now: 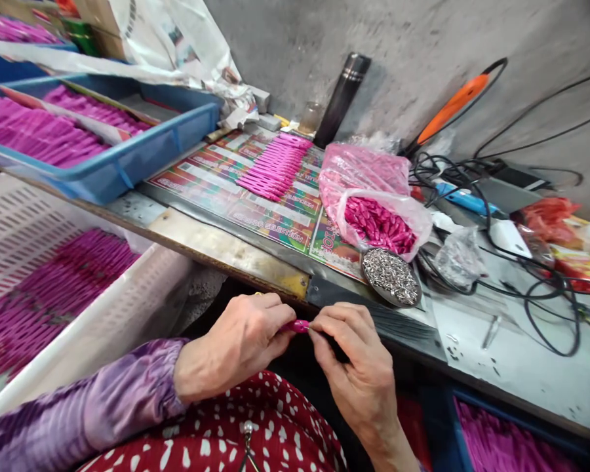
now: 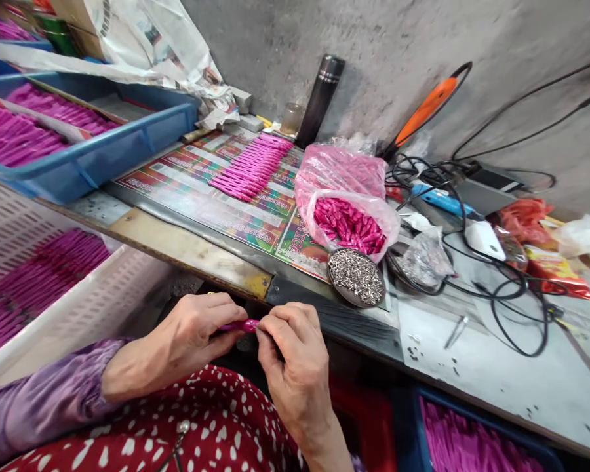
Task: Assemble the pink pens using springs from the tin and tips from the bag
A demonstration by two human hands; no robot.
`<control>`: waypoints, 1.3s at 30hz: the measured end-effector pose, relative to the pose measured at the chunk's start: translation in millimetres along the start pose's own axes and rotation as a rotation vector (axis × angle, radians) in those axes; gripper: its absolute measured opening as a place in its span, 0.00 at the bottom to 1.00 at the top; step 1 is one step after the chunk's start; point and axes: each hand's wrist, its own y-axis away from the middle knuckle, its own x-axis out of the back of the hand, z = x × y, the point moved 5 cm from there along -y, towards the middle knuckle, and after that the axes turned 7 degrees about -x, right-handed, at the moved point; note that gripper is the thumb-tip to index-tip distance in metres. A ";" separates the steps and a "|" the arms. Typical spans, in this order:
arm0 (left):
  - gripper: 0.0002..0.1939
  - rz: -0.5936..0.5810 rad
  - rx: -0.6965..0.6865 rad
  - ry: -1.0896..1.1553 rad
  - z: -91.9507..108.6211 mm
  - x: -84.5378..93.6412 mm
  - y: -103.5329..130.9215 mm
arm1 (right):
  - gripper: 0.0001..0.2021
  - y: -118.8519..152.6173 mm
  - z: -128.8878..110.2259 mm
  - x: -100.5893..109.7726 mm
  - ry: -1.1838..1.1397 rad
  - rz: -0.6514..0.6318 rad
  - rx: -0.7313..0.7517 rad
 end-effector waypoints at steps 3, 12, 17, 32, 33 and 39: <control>0.09 -0.013 -0.023 -0.070 1.3 -0.4 0.3 | 0.09 -1.0 -2.8 -1.1 0.049 -0.011 0.041; 0.10 -0.079 -0.035 -0.228 4.6 -6.8 4.4 | 0.08 2.9 -10.5 -8.5 0.215 -0.067 0.140; 0.09 -0.091 -0.062 -0.286 6.8 -8.1 6.0 | 0.08 8.6 -11.5 -14.1 0.328 -0.100 0.165; 0.08 -0.127 0.000 -0.268 0.0 -8.7 1.8 | 0.08 9.6 -4.2 -19.1 0.178 0.034 0.141; 0.08 -0.133 -0.001 -0.272 0.4 -8.6 1.6 | 0.08 9.3 -3.6 -19.5 0.159 0.038 0.128; 0.09 -0.109 -0.023 -0.258 2.2 -6.3 0.0 | 0.07 8.4 1.0 -19.5 0.079 0.050 0.047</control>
